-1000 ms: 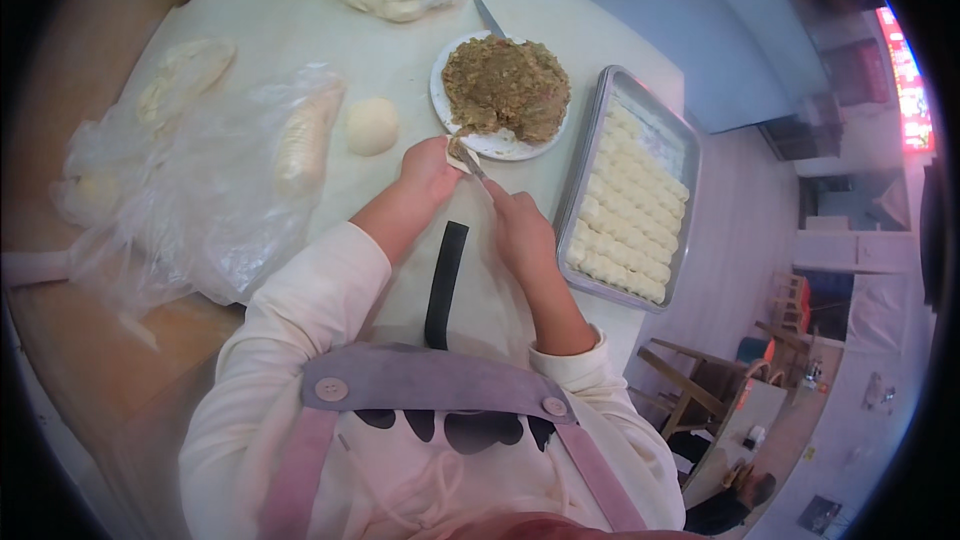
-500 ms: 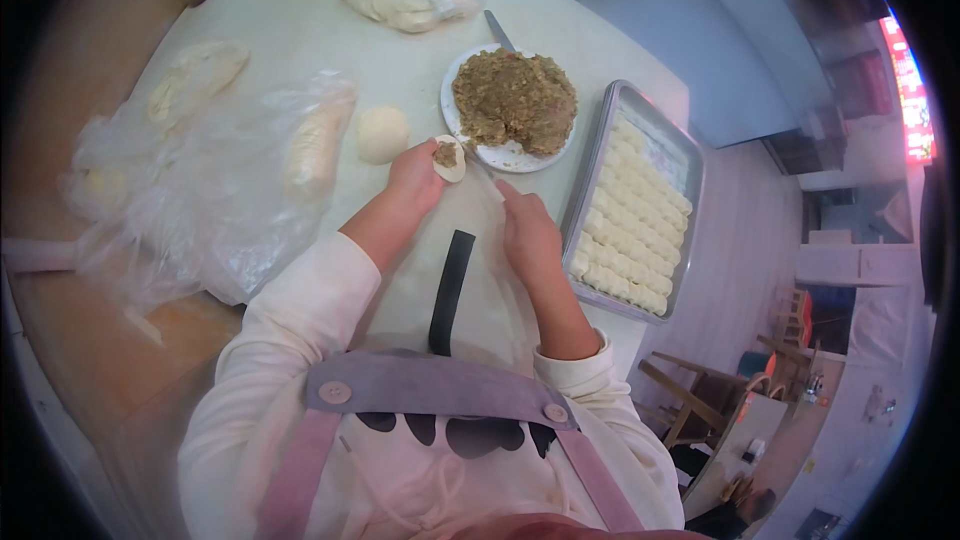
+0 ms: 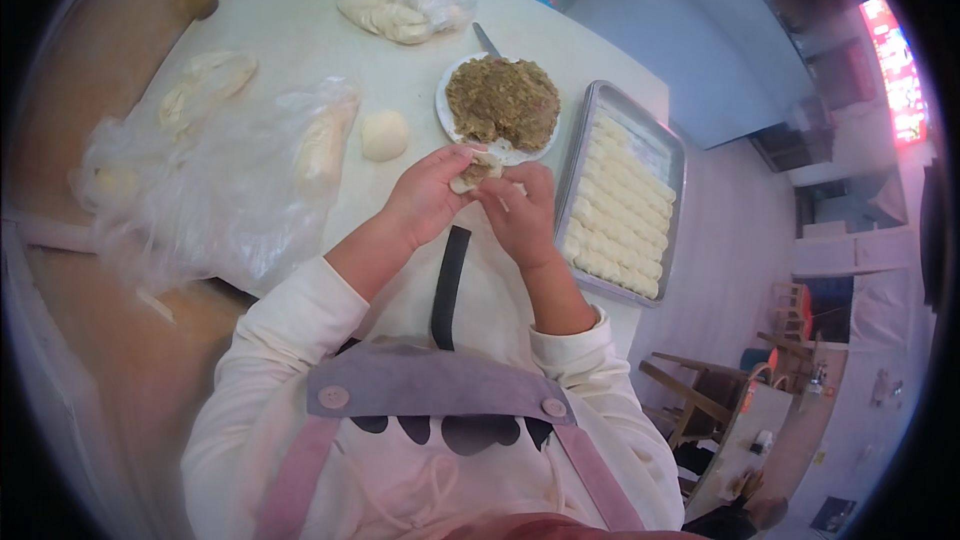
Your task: The person repeatedly scoops filling onto small dough discs, folds and seals them into dumplings, and places them on a metal tray. The process continues with consistent hand motions and placement of finished dumplings in rows.
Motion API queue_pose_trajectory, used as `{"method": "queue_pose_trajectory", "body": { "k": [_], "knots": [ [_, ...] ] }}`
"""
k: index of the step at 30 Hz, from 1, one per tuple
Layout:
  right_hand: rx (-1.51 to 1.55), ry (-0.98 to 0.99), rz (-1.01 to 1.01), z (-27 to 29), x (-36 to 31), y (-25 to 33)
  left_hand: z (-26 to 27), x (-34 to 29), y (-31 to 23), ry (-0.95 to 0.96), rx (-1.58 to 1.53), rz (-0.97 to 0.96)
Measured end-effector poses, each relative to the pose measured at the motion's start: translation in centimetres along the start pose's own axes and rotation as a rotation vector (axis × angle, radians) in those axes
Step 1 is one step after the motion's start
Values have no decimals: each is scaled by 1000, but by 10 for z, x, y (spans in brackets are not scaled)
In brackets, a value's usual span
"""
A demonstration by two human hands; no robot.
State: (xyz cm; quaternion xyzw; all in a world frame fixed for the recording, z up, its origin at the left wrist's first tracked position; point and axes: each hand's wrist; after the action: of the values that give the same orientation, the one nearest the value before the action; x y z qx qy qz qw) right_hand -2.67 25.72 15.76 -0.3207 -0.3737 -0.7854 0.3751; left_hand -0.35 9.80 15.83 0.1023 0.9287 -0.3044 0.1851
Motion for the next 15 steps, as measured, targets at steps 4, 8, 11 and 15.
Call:
{"method": "queue_pose_trajectory", "body": {
  "k": [4, 8, 11, 15],
  "knots": [
    [-40, -109, -191, 9, 17, 20, -17, -32, 0, 96, -50, 12],
    [28, -142, -275, 23, 23, 44, -30, -63, 5, 43, 209, -150],
    [183, -145, -365, 36, 25, 70, -35, -85, 7, 143, 370, -410],
    [426, -250, -351, 47, 24, 101, -34, -97, 6, 192, 617, -940]
  ]
}}
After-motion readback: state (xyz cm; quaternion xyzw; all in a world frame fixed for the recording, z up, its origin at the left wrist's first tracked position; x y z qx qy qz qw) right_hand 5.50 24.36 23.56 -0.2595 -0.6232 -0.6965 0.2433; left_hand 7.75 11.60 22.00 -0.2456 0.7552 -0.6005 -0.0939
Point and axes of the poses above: each hand's wrist, its own x-axis towards the middle knuckle, its own z-axis out of the back of the hand, y = z × x, and after that the axes turned 8 degrees about -y, right-handed
